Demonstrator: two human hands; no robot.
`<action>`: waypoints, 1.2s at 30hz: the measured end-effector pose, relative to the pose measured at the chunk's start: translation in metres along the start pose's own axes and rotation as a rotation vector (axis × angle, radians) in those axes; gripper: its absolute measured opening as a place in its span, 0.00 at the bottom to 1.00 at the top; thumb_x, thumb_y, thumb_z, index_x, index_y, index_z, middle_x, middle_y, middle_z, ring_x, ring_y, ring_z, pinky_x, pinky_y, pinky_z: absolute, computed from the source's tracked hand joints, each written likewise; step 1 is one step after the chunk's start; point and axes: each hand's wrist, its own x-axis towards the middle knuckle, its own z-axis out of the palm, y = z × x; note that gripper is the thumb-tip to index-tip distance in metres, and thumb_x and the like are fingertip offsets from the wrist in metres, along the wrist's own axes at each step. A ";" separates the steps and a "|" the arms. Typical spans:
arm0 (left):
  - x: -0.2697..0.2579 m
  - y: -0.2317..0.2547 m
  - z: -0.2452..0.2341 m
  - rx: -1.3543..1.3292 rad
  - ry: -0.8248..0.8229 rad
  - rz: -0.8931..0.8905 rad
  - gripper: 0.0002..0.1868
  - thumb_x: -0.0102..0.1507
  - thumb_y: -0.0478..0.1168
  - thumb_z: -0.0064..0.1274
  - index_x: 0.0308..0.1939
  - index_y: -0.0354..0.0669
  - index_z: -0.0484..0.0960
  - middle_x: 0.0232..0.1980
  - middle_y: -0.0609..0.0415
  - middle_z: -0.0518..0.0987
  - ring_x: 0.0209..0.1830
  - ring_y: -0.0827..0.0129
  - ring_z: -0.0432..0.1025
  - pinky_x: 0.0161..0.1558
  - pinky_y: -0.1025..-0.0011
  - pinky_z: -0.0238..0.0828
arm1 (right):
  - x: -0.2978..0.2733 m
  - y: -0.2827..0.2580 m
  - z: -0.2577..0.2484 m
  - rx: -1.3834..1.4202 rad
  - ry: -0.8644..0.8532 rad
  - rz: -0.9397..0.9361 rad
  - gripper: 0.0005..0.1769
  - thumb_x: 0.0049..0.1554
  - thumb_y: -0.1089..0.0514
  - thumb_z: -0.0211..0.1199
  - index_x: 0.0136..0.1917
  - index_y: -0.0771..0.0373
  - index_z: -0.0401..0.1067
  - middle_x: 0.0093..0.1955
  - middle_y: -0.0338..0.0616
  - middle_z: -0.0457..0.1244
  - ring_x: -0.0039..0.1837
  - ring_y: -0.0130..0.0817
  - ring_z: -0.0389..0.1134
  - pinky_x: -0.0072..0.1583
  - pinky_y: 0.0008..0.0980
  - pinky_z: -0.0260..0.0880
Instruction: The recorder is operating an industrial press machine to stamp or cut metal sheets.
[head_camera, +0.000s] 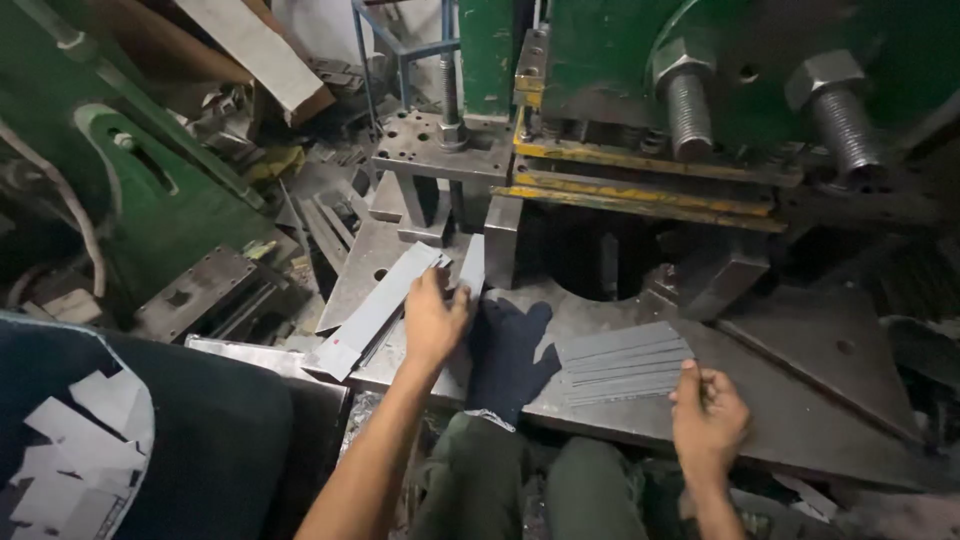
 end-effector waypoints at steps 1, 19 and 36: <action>0.003 -0.005 0.006 0.004 0.002 0.001 0.22 0.60 0.45 0.57 0.53 0.33 0.76 0.49 0.37 0.78 0.45 0.46 0.75 0.49 0.55 0.73 | 0.002 0.006 0.000 0.004 -0.002 0.001 0.14 0.69 0.57 0.61 0.45 0.70 0.72 0.33 0.44 0.66 0.32 0.29 0.61 0.38 0.26 0.61; 0.047 -0.014 0.058 0.371 -0.159 -0.061 0.19 0.54 0.40 0.59 0.45 0.33 0.79 0.46 0.31 0.76 0.41 0.36 0.76 0.44 0.49 0.76 | -0.002 -0.011 0.000 -0.016 -0.028 0.044 0.12 0.68 0.59 0.61 0.48 0.72 0.74 0.34 0.45 0.67 0.36 0.30 0.66 0.40 0.26 0.64; 0.072 -0.024 0.016 0.256 -0.205 -0.210 0.17 0.49 0.46 0.59 0.31 0.34 0.86 0.36 0.38 0.84 0.39 0.43 0.78 0.46 0.56 0.75 | -0.002 -0.005 0.003 -0.213 0.050 -0.141 0.12 0.65 0.57 0.63 0.46 0.69 0.75 0.32 0.42 0.68 0.31 0.31 0.64 0.39 0.28 0.64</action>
